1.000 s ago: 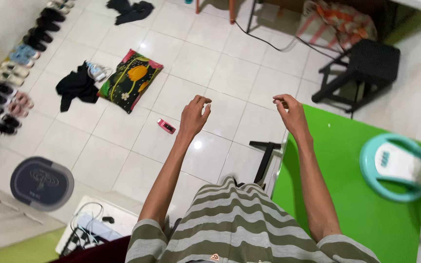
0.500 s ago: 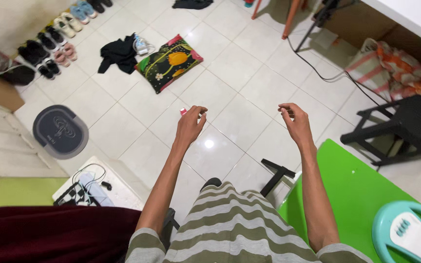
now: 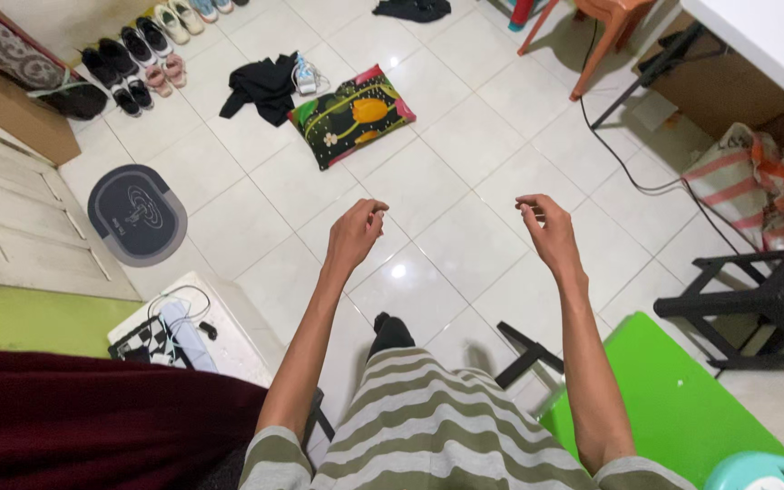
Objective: The person picks up a pink shirt, orange shirt, and black shirt one at a time from a green table and a tiled floor, then folds each item by hand on the green table and stacks them.
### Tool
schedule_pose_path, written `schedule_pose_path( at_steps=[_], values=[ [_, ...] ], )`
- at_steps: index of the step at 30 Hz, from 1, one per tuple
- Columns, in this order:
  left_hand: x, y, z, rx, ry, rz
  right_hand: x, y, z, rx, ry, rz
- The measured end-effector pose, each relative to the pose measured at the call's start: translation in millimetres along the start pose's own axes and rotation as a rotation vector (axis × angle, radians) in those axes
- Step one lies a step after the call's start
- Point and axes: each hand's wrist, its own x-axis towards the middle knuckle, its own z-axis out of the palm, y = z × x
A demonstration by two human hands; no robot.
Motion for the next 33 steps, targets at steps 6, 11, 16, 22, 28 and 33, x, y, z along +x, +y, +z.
schedule_pose_path(
  at_steps=[6,11,16,22,28,33],
  values=[
    [45.8,-20.1,-23.8,0.027,0.061,0.019,44.7,-25.7,16.8,0.029,-0.036,0.025],
    [74.7,-32.3,-46.6,0.008,0.121,0.044,80.0,-46.7,28.8,-0.031,-0.038,0.025],
    [100.8,-47.8,-65.6,0.061,0.072,0.038,106.4,-60.7,48.1,-0.063,-0.017,-0.058],
    [118.9,-64.8,-73.3,0.036,0.055,0.005,131.2,-70.3,72.9,-0.07,-0.015,-0.124],
    [140.7,-68.5,-72.7,0.038,0.025,-0.019,154.1,-76.2,84.7,-0.082,-0.03,-0.131],
    [161.4,-69.1,-72.9,0.038,0.011,-0.049,179.3,-72.7,87.0,-0.106,-0.042,-0.089]
  ],
)
